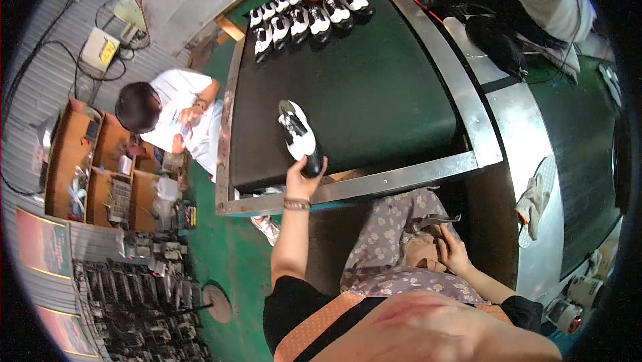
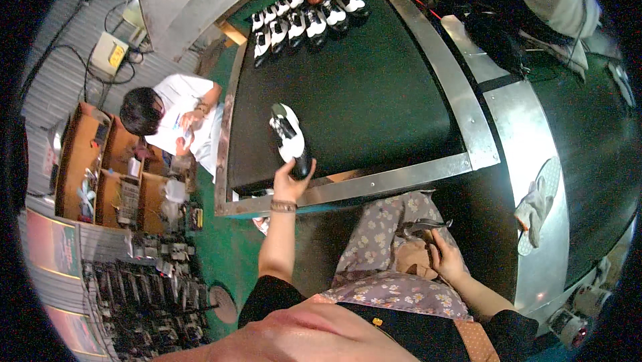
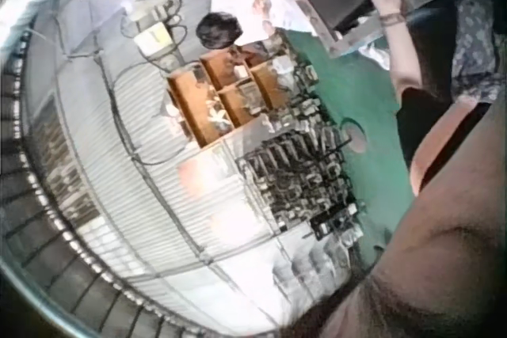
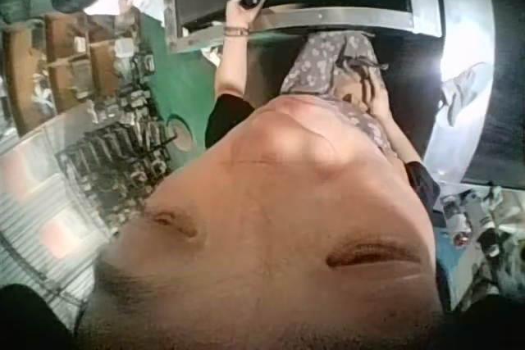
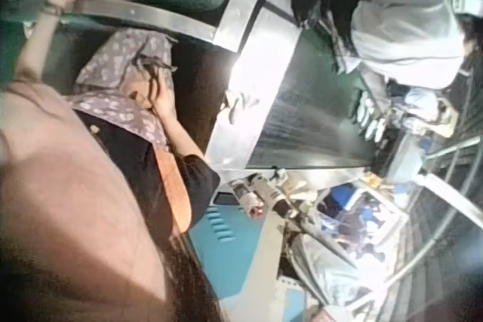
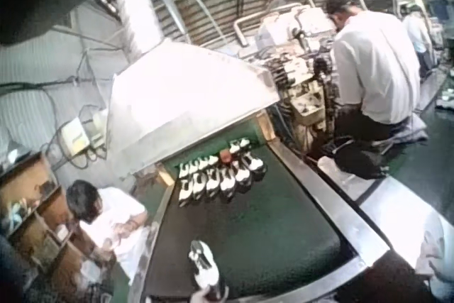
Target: The person uses a hammer to tap and adjust the sole of a black and white shoe held against a floral-patterned cloth. They repeatedly pick up shoes from a nearby conveyor belt, perform the hammering action, and place the shoes back on the belt. The person also uses a white cloth to wipe the shoe surface during the process.
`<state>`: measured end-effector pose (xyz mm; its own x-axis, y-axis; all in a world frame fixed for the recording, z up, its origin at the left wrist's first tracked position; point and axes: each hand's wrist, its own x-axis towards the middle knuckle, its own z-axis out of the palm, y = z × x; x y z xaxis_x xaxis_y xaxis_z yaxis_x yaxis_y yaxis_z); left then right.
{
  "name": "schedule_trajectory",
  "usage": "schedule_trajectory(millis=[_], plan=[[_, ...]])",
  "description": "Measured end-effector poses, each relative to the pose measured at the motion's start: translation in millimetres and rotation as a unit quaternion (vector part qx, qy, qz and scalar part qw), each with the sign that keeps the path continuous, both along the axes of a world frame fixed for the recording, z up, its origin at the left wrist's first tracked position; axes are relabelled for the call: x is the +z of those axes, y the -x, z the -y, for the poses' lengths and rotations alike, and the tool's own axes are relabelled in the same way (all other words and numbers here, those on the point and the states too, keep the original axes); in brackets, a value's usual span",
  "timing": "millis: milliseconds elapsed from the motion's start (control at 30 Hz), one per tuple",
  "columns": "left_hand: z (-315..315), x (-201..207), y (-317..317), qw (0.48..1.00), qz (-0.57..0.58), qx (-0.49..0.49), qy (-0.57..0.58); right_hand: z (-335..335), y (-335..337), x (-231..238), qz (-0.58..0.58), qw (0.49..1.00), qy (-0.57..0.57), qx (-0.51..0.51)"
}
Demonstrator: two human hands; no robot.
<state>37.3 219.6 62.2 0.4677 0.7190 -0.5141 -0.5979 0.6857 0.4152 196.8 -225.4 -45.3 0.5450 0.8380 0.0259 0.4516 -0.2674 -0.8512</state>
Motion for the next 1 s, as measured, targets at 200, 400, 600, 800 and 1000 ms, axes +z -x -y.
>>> schedule_trajectory(millis=[200, 400, 600, 800, 1000], plan=[[-170, -60, -11, 0.977, -0.071, 0.155, -0.129, -8, -1, 6, -0.01, 1.0, 0.023, 0.011], [-264, -67, -47, 0.9, -0.125, 0.386, -0.161, -4, -4, -15, -0.004, 0.999, 0.043, 0.019], [-277, -53, -73, 0.914, -0.175, 0.354, -0.093, 3, -1, -14, -0.022, 0.996, 0.082, -0.006], [-349, -81, -3, 0.965, -0.125, 0.161, -0.164, -11, -4, -12, -0.002, 0.996, 0.083, 0.015], [-329, -98, -37, 0.979, -0.077, 0.089, -0.165, 0, 4, 0, 0.077, 0.995, 0.067, -0.003]])
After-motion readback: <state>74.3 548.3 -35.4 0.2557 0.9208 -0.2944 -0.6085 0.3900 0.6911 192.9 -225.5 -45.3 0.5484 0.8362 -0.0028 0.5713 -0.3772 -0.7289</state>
